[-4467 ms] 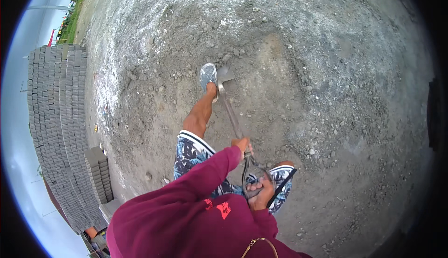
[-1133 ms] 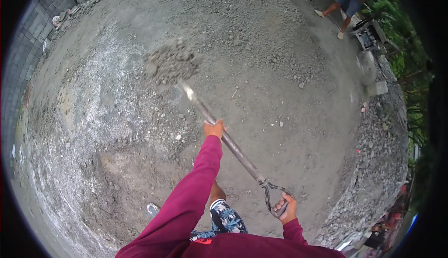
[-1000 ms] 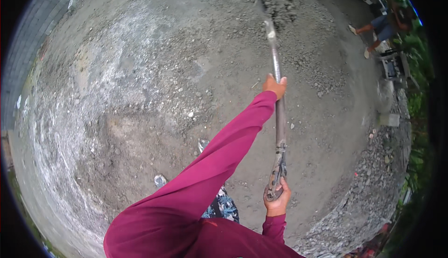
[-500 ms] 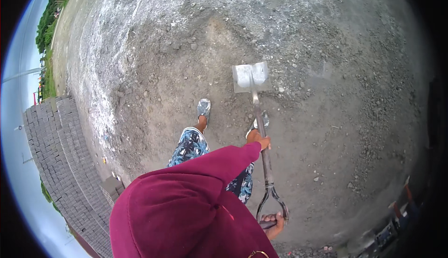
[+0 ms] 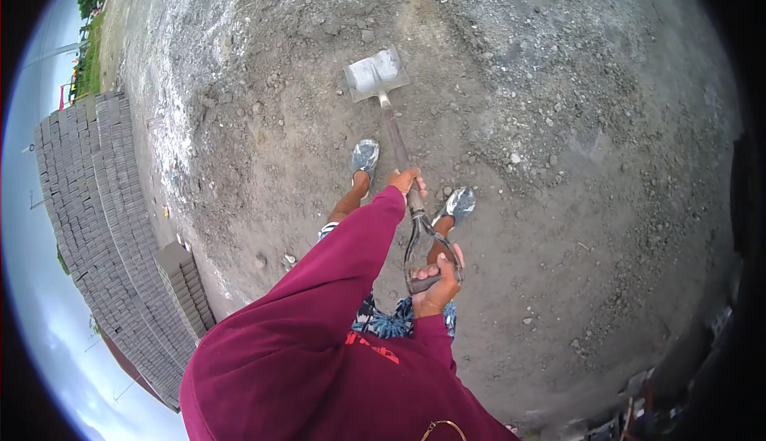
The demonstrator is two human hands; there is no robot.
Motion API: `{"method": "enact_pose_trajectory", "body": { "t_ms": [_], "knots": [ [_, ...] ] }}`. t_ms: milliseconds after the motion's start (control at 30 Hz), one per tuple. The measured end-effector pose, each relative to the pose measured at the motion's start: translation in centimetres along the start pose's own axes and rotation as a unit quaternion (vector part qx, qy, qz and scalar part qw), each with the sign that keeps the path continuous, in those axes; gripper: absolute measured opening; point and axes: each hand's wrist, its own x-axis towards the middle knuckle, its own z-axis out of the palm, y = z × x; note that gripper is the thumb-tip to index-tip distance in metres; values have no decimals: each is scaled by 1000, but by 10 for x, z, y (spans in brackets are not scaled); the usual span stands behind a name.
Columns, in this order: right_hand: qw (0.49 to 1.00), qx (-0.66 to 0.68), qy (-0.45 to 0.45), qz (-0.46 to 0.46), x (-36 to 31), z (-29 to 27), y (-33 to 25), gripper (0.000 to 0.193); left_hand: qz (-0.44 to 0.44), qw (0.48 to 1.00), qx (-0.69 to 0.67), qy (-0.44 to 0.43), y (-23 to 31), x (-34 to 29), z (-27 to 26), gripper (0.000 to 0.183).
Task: The person uses a shovel to move gravel and dirt on a construction site.
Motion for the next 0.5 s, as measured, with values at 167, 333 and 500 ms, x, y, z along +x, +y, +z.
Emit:
{"method": "enact_pose_trajectory", "body": {
  "t_ms": [167,333,500],
  "knots": [
    [987,-95,-59,-110,-6,12,-7,53,29,999,41,-3,4,-6,16,21],
    [998,-9,39,-53,28,38,-6,48,2,988,139,67,35,-4,53,20],
    [999,-2,-23,26,58,119,-17,48,45,984,172,17,120,35,68,24]
  ]
}}
